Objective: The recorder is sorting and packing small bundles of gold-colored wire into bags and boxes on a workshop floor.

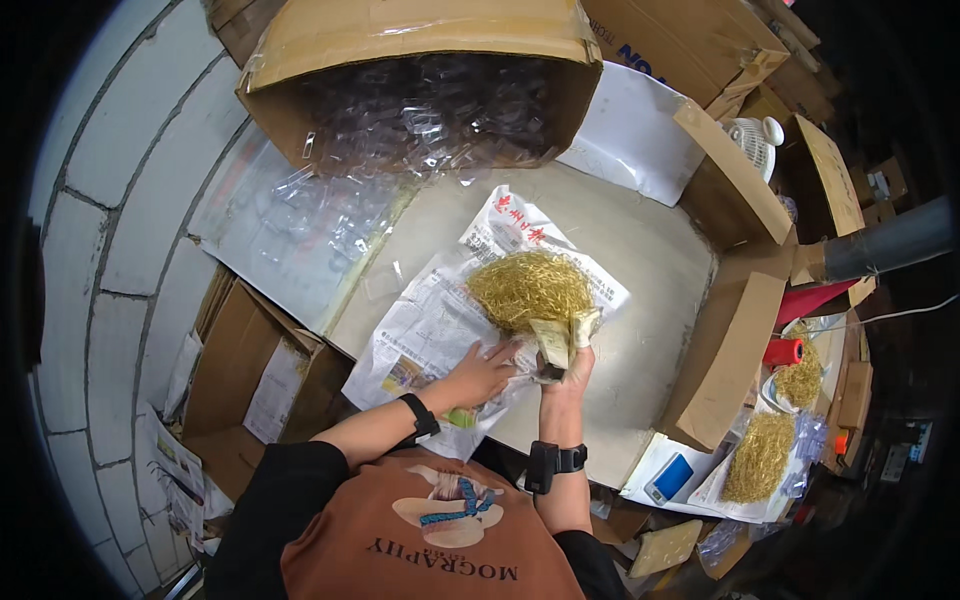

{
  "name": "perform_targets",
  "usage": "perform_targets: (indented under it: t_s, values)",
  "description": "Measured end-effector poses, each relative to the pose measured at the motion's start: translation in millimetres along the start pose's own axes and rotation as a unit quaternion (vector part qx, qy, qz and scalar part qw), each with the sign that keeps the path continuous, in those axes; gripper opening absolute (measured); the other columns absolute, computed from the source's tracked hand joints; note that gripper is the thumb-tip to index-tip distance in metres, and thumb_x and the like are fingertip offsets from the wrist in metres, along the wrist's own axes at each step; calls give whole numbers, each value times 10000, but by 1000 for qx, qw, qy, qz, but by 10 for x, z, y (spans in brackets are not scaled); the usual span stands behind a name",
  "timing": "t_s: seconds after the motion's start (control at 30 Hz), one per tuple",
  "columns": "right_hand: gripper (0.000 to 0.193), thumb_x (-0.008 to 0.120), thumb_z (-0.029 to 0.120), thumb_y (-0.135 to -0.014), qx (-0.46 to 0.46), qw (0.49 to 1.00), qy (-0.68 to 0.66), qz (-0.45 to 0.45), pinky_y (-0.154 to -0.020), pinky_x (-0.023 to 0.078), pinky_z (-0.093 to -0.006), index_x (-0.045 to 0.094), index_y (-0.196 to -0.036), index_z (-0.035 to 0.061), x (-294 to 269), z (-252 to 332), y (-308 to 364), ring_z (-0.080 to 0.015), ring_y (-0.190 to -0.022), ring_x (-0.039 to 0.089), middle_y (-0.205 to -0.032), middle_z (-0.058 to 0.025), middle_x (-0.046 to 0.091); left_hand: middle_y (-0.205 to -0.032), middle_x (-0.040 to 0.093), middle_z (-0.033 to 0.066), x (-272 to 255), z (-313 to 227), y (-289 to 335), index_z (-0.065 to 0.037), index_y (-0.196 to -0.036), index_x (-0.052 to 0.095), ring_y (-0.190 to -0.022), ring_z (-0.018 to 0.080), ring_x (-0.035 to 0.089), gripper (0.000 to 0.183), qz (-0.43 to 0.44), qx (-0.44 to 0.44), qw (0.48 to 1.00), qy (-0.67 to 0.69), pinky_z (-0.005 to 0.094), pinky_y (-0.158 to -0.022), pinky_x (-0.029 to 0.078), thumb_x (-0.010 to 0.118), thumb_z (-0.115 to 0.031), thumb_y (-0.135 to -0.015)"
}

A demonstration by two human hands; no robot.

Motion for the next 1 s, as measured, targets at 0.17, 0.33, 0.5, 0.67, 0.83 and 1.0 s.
perform_targets:
  t_s: [0.17, 0.33, 0.5, 0.67, 0.83, 1.0]
  values:
    - [226, 495, 151, -890, -42, 995, 89, -15, -537, 573, -306, 570, -1001, -31, 691, 467, 28, -221, -641, 651, -835, -126, 633, -1503, 223, 106, 364, -40, 475, -72, -1326, 418, -1393, 300, 201, 531, 40, 79, 993, -83, 601, -1012, 286, 530, -102, -808]
    - [157, 622, 143, -852, -115, 970, 148, 156, -544, 549, -326, 606, -914, -1, 1586, 1227, 343, -216, -620, 634, -772, -118, 635, -1495, 251, 58, 420, 31, 607, -176, -1352, 417, -1381, 284, 227, 574, 55, 46, 993, -97, 597, -1033, 237, 592, -221, -806]
    - [253, 588, 121, -859, -58, 966, 180, 176, -662, 585, -407, 542, -1036, -53, 1874, 1724, 443, -303, -751, 670, -876, -191, 647, -1473, 282, 81, 349, 151, 551, -182, -1320, 453, -1374, 280, 238, 512, 40, 16, 997, -60, 588, -1034, 248, 581, -210, -824]
    - [301, 547, 175, -871, -136, 948, 178, 224, -722, 566, -433, 525, -1085, -35, 1431, 2057, -29, -323, -745, 655, -893, -182, 643, -1448, 315, 113, -119, 476, 286, -151, -1244, 528, -1362, 293, 261, 410, -39, -109, 993, -25, 588, -1035, 243, 545, -157, -834]
    - [273, 519, 157, -866, -187, 968, 165, 29, -760, 551, -382, 535, -1097, 13, -16, 1764, -660, -263, -811, 632, -944, -117, 611, -1361, 426, 150, -641, 421, 143, -61, -1182, 547, -1319, 305, 333, 381, -116, -82, 988, -62, 556, -1024, 271, 535, -87, -802]
    - [419, 617, 119, -802, -62, 990, 126, -32, -818, 525, -416, 507, -1192, 11, -1422, 1397, -691, -279, -879, 627, -1038, -116, 613, -1295, 455, 213, -1291, 1280, 1246, 16, -1247, 467, -1231, 374, 393, 515, -311, -358, 879, -54, 439, -1012, 318, 614, -114, -771]
Point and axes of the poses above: each hand's wrist, its own y-axis away from the middle knuckle, its own x-axis out of the palm, z = x × y, the point moved 10 cm from there along -y, towards the middle knuckle
